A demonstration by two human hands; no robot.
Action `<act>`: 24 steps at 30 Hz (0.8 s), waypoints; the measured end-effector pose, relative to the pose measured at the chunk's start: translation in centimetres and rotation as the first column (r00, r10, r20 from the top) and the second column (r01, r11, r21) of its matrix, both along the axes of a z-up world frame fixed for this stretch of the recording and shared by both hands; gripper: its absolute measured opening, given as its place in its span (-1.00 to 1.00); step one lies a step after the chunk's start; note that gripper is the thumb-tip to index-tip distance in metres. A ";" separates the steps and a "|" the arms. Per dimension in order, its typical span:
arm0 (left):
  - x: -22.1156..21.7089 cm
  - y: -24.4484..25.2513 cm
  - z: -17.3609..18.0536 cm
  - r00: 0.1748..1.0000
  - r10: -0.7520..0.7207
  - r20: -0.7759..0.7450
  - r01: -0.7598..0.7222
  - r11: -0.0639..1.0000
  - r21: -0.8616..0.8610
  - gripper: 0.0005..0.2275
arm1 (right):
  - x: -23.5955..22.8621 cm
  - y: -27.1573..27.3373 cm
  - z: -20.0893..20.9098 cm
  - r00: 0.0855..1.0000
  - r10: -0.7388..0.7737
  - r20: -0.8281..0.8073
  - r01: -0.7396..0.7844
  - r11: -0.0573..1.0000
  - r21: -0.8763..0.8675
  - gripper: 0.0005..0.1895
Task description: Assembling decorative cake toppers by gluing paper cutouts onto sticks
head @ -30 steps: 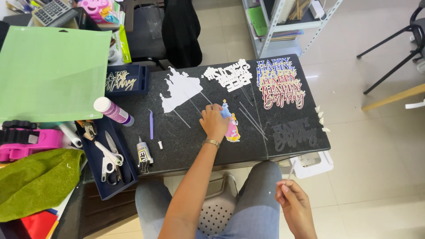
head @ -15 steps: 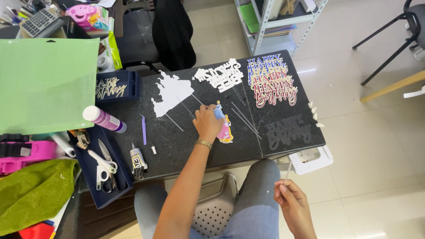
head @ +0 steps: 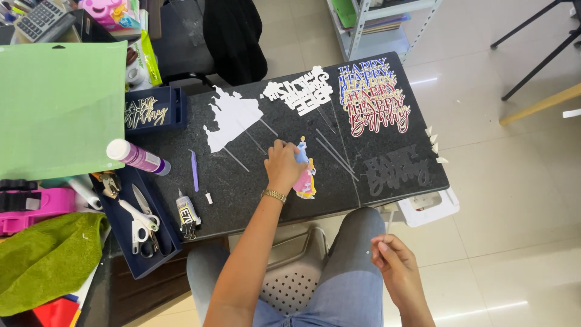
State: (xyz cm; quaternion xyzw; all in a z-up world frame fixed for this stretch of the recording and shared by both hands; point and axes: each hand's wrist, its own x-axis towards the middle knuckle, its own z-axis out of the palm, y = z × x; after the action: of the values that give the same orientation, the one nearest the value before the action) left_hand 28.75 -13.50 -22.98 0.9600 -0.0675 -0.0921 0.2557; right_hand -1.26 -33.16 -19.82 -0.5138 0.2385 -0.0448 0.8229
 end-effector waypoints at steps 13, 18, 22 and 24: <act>-0.4 -0.2 2.0 0.999 0.016 0.027 -0.014 0.997 -0.079 -0.27 | -0.2 -0.3 0.3 0.999 -0.008 -0.046 0.007 1.000 -0.011 -0.82; -0.2 -0.3 3.2 0.996 0.080 0.042 -0.059 0.929 -0.364 -0.38 | -0.1 -0.4 -0.2 1.000 -0.011 -0.023 0.011 1.000 -0.003 -0.82; 0.1 0.1 4.3 0.984 0.178 -0.006 -0.154 0.836 -0.527 -0.42 | 0.1 -0.2 -0.4 1.000 0.003 -0.024 -0.003 1.000 -0.001 -0.82; 0.0 0.5 4.9 0.982 0.190 0.010 -0.147 0.789 -0.596 -0.40 | 0.3 0.1 -0.8 1.000 -0.003 -0.012 0.004 1.000 0.019 -0.83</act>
State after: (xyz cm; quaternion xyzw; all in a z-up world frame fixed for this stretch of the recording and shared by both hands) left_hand 28.75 -12.98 -18.09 0.8367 -0.0160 -0.0101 0.5473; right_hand -0.94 -33.10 -20.58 -0.5058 0.2448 -0.0408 0.8262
